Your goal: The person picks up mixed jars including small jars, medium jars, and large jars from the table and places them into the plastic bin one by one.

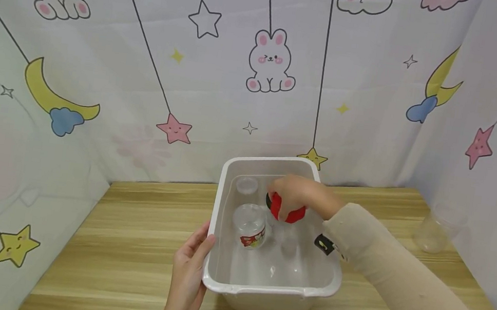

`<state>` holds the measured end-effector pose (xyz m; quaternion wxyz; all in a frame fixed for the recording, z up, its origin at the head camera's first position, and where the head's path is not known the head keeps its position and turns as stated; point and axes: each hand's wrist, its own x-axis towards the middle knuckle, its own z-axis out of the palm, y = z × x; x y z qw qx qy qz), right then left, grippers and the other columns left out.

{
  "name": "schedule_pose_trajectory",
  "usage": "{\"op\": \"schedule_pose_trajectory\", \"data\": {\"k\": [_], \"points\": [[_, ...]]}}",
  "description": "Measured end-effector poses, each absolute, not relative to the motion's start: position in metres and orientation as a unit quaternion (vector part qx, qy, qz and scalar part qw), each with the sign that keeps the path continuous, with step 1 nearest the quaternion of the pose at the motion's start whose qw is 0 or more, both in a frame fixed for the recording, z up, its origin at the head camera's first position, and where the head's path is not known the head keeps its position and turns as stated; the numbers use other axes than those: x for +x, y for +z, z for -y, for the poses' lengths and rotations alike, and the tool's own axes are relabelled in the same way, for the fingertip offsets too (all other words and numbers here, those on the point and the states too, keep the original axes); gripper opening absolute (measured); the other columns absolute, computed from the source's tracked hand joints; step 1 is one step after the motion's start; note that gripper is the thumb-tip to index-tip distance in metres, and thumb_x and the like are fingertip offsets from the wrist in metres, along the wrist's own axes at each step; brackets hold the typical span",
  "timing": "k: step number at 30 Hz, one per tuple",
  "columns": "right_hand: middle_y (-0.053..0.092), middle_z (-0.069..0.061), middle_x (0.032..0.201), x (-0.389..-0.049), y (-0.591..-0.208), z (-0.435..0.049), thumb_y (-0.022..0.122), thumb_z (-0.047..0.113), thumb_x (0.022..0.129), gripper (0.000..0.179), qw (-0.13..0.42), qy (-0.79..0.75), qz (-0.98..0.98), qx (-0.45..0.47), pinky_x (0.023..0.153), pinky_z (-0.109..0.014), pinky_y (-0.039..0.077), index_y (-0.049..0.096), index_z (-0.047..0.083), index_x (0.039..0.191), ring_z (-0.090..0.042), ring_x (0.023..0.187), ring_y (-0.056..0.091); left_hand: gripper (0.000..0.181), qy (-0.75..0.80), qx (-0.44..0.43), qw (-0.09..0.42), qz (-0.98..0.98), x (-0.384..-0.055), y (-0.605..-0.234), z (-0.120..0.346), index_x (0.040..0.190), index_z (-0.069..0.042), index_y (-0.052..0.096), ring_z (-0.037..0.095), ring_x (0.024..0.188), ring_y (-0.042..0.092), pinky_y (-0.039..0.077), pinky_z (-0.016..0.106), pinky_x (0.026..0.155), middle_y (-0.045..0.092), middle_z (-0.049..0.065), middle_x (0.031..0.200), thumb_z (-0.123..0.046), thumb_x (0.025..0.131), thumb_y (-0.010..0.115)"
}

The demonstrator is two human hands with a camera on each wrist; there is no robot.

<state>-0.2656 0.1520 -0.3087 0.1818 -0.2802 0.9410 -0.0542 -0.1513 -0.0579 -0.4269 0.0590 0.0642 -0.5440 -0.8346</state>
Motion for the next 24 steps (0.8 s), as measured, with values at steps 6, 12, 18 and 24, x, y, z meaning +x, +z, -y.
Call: {"op": "schedule_pose_trajectory", "data": {"k": [6,12,18,24], "points": [[0.062,-0.009,0.100,-0.266,-0.318,-0.151,0.084,0.011,0.077,0.033,0.171,-0.047,-0.947,-0.268,0.072,-0.036,0.058,0.063,0.009,0.103,-0.030,0.100,0.057,0.042,-0.835,0.060,0.060,0.544,-0.151,-0.426,0.058,0.142,0.005,0.049,0.029,0.128,0.051,0.050,0.028,0.096,0.053,0.020,0.141,-0.003,0.101,0.053],[0.062,-0.009,0.098,-0.266,-0.324,-0.151,0.085,0.012,0.076,0.033,0.168,-0.047,-0.949,-0.262,0.071,-0.036,0.058,0.063,0.010,0.100,-0.029,0.097,0.057,0.042,-0.832,0.061,0.061,0.548,-0.151,-0.426,0.058,0.142,0.005,0.049,0.023,0.122,0.055,0.051,0.028,0.095,0.053,0.021,0.140,-0.003,0.101,0.053],[0.062,-0.009,0.097,-0.265,-0.324,-0.149,0.085,0.012,0.075,0.034,0.162,-0.051,-0.951,-0.257,0.071,-0.036,0.058,0.063,0.009,0.101,-0.028,0.095,0.058,0.042,-0.833,0.065,0.058,0.547,-0.150,-0.425,0.058,0.142,0.004,0.050,0.022,0.122,0.055,0.051,0.028,0.095,0.053,0.020,0.140,-0.004,0.101,0.053],[0.062,-0.010,0.099,-0.267,-0.330,-0.146,0.084,0.012,0.077,0.034,0.166,-0.045,-0.953,-0.248,0.072,-0.036,0.058,0.064,0.009,0.104,-0.029,0.098,0.057,0.042,-0.832,0.064,0.058,0.548,-0.150,-0.425,0.058,0.142,0.005,0.050,0.020,0.119,0.057,0.052,0.029,0.094,0.054,0.021,0.139,-0.003,0.101,0.053]]}}
